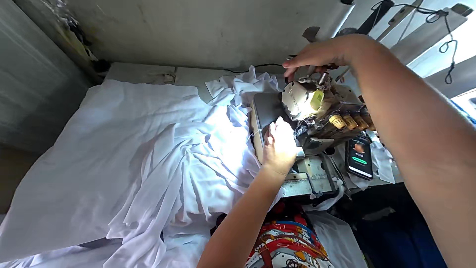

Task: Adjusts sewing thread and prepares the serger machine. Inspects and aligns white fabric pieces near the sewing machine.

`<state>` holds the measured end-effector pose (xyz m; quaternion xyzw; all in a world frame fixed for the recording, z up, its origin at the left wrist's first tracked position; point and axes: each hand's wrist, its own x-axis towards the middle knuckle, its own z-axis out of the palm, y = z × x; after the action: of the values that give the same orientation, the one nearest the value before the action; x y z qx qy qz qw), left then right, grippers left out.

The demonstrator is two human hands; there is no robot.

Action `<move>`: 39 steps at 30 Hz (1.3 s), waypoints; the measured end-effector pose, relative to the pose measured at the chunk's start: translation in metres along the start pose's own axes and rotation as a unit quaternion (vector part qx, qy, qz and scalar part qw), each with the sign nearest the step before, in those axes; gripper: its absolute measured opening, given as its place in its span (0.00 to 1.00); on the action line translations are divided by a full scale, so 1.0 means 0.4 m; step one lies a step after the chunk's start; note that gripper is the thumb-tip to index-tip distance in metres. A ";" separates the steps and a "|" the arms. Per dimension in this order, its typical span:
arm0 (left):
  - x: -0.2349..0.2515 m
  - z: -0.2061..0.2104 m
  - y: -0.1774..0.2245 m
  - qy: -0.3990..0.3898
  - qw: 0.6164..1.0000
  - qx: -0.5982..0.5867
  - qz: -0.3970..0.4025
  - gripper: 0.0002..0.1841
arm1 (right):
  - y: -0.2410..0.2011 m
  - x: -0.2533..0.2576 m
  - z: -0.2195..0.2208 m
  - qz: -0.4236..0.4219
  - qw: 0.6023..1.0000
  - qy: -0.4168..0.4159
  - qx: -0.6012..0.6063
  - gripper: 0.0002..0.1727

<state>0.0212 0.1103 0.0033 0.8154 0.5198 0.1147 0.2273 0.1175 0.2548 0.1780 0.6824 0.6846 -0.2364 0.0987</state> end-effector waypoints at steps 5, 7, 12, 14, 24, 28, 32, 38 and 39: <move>0.013 0.021 -0.011 0.030 0.999 -0.012 0.006 0.27 | -0.019 0.003 0.003 0.018 0.998 0.016 -0.053 0.36; 0.010 0.024 -0.009 0.026 1.000 -0.008 0.002 0.28 | -0.027 0.010 0.002 0.010 0.997 0.006 -0.070 0.37; 0.007 0.000 0.014 0.015 1.000 0.012 -0.019 0.26 | -0.048 0.075 0.028 -0.016 0.996 -0.039 -0.082 0.35; 0.010 -0.016 0.027 -0.004 1.000 0.006 -0.028 0.25 | -0.073 0.084 0.022 0.013 0.996 -0.062 -0.069 0.33; 0.024 0.031 0.002 0.080 0.997 -0.018 -0.004 0.24 | -0.068 0.087 0.000 0.047 0.998 -0.042 0.008 0.30; 0.012 0.037 -0.005 0.122 0.992 0.002 0.012 0.23 | -0.022 0.017 -0.018 -0.015 0.999 0.031 -0.002 0.34; 0.019 0.055 -0.038 0.180 0.982 -0.049 0.023 0.20 | 0.078 -0.085 0.004 -0.133 0.949 0.275 0.073 0.33; -0.025 0.054 -0.179 0.211 0.953 -0.215 0.029 0.27 | 0.203 -0.367 0.227 -0.279 0.854 0.398 0.188 0.24; -0.039 0.048 -0.188 0.205 0.948 -0.245 0.015 0.29 | 0.216 -0.392 0.291 -0.285 0.868 0.360 0.191 0.22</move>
<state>-0.0372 0.1182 -0.0496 0.7011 0.4990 0.4063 0.3072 0.1883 0.0587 0.1323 0.5013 0.7787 -0.1187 -0.3581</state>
